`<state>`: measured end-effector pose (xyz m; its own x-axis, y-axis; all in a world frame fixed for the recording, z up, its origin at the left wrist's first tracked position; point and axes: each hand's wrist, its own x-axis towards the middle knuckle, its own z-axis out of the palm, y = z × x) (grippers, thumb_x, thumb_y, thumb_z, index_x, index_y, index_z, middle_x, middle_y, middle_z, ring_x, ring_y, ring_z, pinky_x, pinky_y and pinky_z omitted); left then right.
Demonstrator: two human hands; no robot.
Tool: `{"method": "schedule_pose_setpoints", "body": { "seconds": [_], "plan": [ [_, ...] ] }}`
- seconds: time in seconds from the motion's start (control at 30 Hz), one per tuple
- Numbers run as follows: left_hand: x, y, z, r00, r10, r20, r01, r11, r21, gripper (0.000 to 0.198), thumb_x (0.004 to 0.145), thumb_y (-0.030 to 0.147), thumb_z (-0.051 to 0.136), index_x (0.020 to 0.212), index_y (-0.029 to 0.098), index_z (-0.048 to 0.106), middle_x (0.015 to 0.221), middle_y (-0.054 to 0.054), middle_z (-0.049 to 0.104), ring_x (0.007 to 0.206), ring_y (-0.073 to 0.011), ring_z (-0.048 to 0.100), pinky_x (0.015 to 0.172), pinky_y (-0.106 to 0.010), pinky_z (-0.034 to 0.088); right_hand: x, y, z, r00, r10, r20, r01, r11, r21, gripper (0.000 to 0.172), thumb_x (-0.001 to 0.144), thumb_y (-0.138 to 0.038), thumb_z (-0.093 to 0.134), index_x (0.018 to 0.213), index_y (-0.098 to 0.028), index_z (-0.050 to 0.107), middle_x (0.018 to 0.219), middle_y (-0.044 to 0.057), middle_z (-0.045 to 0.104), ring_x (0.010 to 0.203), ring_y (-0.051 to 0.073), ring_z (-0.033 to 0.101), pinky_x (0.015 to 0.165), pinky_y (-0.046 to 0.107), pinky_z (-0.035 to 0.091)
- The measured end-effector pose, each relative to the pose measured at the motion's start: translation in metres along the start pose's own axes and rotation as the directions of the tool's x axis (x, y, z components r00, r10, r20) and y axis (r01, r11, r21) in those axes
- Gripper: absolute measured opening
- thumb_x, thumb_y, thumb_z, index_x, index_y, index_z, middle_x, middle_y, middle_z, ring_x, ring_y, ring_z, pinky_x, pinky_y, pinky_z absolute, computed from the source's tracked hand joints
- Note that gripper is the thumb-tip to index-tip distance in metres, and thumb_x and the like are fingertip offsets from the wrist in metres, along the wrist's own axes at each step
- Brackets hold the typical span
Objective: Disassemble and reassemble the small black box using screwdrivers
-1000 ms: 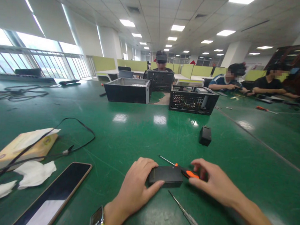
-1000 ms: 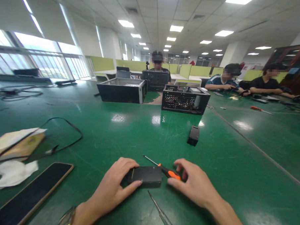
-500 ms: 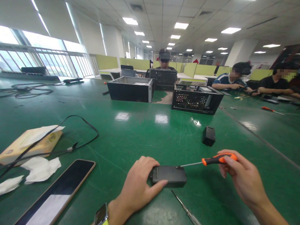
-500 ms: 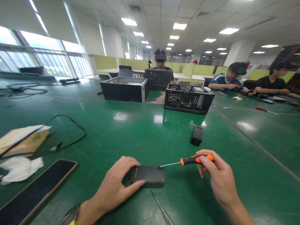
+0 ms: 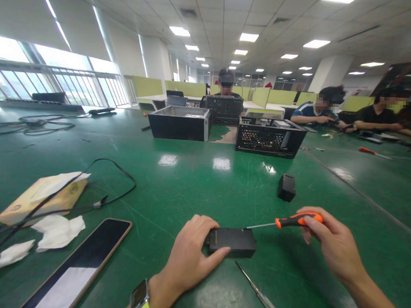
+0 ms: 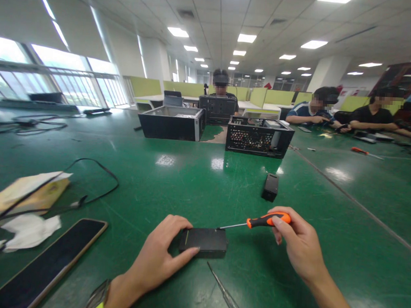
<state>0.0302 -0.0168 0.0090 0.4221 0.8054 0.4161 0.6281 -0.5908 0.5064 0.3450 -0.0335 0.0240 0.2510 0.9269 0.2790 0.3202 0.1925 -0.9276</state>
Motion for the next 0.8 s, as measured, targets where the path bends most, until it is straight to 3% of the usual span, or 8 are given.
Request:
{"method": "schedule_pose_setpoints", "body": {
  "seconds": [0.53,0.8],
  "plan": [
    [-0.0009,0.0004,-0.0003,1.0,0.002,-0.019,-0.002,1.0,0.006,0.027,0.08,0.033,0.07,0.099,0.019,0.058,0.093,-0.006,0.063,0.085,-0.0245,0.057,0.075,-0.039,0.05,-0.0014,-0.0063,-0.0022,0.995,-0.092,0.024,0.094,0.99,-0.1,0.022,0.085,-0.04,0.059,0.093,-0.022,0.068,0.052,-0.003,0.053,0.049,0.015,0.049,0.051,0.028,0.041],
    [-0.001,-0.0004,0.0013,1.0,0.003,-0.012,-0.003,1.0,0.017,0.028,0.08,0.034,0.07,0.1,0.019,0.057,0.094,-0.007,0.063,0.085,-0.0249,0.057,0.076,-0.04,0.05,-0.0018,-0.0084,-0.0008,0.991,-0.128,0.048,0.131,0.989,-0.065,0.018,0.085,-0.037,0.059,0.093,-0.021,0.065,0.054,-0.004,0.052,0.047,0.014,0.048,0.048,0.027,0.04]
  ]
}}
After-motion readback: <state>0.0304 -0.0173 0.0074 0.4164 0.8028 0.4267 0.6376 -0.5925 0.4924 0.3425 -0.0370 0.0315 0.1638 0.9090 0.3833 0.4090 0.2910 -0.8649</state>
